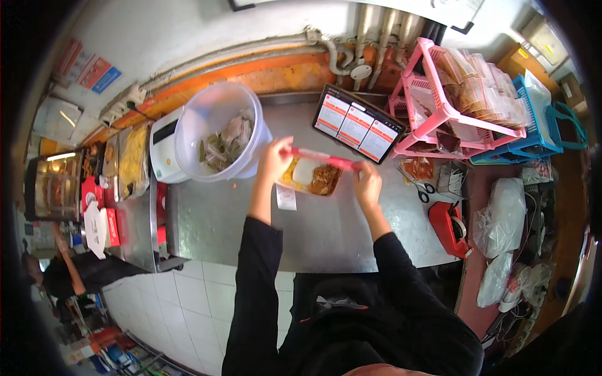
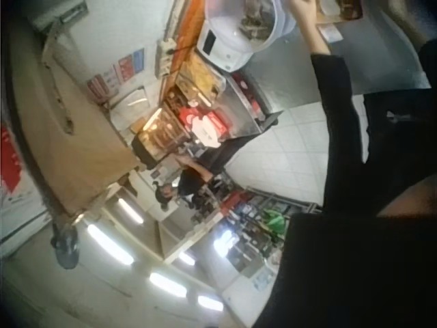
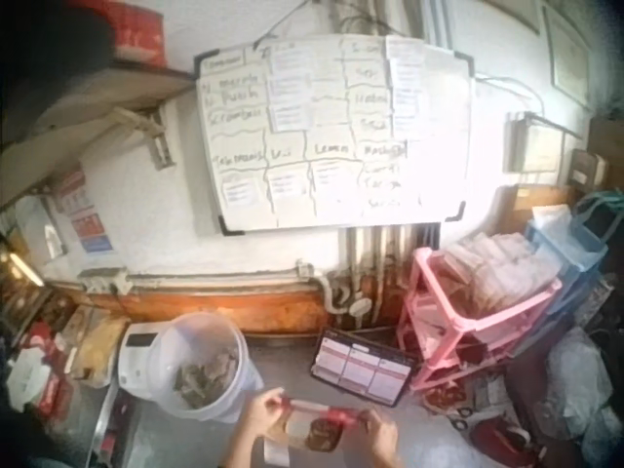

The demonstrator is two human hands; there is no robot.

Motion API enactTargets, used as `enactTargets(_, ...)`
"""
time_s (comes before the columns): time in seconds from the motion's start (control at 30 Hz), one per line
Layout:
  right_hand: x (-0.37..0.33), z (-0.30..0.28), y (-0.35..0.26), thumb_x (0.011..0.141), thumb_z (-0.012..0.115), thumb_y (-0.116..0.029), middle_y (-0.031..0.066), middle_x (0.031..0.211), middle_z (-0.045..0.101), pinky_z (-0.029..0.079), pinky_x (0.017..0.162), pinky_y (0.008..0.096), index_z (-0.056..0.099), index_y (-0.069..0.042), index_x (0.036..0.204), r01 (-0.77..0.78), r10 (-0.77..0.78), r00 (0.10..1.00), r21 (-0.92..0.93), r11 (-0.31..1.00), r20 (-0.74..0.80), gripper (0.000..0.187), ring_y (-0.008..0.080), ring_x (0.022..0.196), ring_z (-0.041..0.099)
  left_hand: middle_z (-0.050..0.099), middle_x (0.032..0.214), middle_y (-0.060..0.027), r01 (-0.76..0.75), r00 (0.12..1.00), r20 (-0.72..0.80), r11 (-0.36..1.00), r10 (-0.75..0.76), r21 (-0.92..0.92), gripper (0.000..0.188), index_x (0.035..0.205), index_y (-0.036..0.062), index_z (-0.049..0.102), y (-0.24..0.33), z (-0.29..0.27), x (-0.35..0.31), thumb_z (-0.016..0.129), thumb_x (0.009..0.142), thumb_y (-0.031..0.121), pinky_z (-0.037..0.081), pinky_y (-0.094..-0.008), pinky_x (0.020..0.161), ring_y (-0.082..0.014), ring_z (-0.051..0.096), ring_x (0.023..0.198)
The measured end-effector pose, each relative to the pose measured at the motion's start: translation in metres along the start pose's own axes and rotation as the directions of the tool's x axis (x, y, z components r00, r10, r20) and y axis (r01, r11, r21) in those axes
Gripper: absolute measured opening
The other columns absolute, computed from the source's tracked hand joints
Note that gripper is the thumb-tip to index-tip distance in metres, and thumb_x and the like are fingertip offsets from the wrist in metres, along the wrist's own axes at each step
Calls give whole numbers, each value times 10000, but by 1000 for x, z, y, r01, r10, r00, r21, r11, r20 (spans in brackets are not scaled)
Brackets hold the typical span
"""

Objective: The person scoops food into a container using a spoon, adds fried chicken, and places the container into a plastic bag. The person uses a stapler to attach a receipt to the bag and then checks information on a row of mobile phones.

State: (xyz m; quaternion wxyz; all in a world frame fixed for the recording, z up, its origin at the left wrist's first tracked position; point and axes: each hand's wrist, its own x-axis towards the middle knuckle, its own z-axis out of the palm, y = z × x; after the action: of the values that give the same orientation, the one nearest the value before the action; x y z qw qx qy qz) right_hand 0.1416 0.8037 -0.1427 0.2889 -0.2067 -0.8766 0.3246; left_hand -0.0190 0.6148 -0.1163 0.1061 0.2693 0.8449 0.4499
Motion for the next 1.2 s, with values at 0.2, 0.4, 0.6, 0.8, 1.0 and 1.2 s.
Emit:
enactTargets(0.2, -37, 41, -14, 602, 513, 78, 155, 806, 600, 467, 617, 333, 444, -13, 770, -353, 350, 936, 123, 927, 48, 203, 284, 697, 591, 434, 1157, -178, -163, 960, -209, 979, 187, 127, 519, 1193, 60, 398, -52, 34, -56, 538, 693, 34, 372, -363, 837, -320, 440, 1025)
enactTargets(0.4, -25, 35, -24, 619, 570, 33, 179, 780, 606, 459, 628, 306, 468, -23, 866, -638, 604, 770, 241, 732, 204, 273, 225, 735, 603, 525, 1003, -219, 221, 962, -154, 975, -224, -37, 414, 1131, 9, 447, -54, 28, -45, 506, 736, 119, 390, -370, 806, -337, 500, 933)
enactTargets(0.6, -29, 36, -18, 641, 539, 1, 155, 802, 609, 468, 666, 339, 507, -28, 961, -542, 508, 829, 113, 833, 233, 323, 277, 742, 598, 568, 823, -209, 268, 950, -194, 957, -243, 114, 251, 882, -11, 567, -42, 13, -28, 441, 806, 193, 421, -375, 676, -359, 543, 782)
enactTargets(0.8, -23, 37, -5, 640, 517, -1, 150, 784, 613, 470, 675, 315, 573, 3, 905, -484, 452, 871, 176, 857, 194, 271, 249, 742, 608, 541, 872, -220, 195, 980, -72, 967, -185, 163, 236, 943, 15, 554, -61, 19, -35, 432, 767, 113, 407, -416, 694, -377, 512, 815)
enactTargets(1.0, -14, 36, -7, 629, 533, -6, 159, 796, 610, 464, 682, 302, 578, 0, 937, -498, 461, 851, 109, 860, 250, 311, 235, 760, 609, 525, 953, -199, 92, 994, -76, 984, -81, 156, 271, 1012, 24, 523, -58, 12, -24, 410, 773, 78, 397, -396, 762, -365, 491, 877)
enactTargets(1.2, -20, 42, -20, 639, 550, -21, 164, 781, 608, 463, 672, 304, 588, -23, 934, -451, 424, 878, 88, 888, 220, 298, 232, 746, 611, 545, 929, -200, 78, 997, 10, 997, -78, -15, 254, 984, 34, 543, -68, -3, -27, 420, 785, 131, 401, -384, 780, -365, 504, 878)
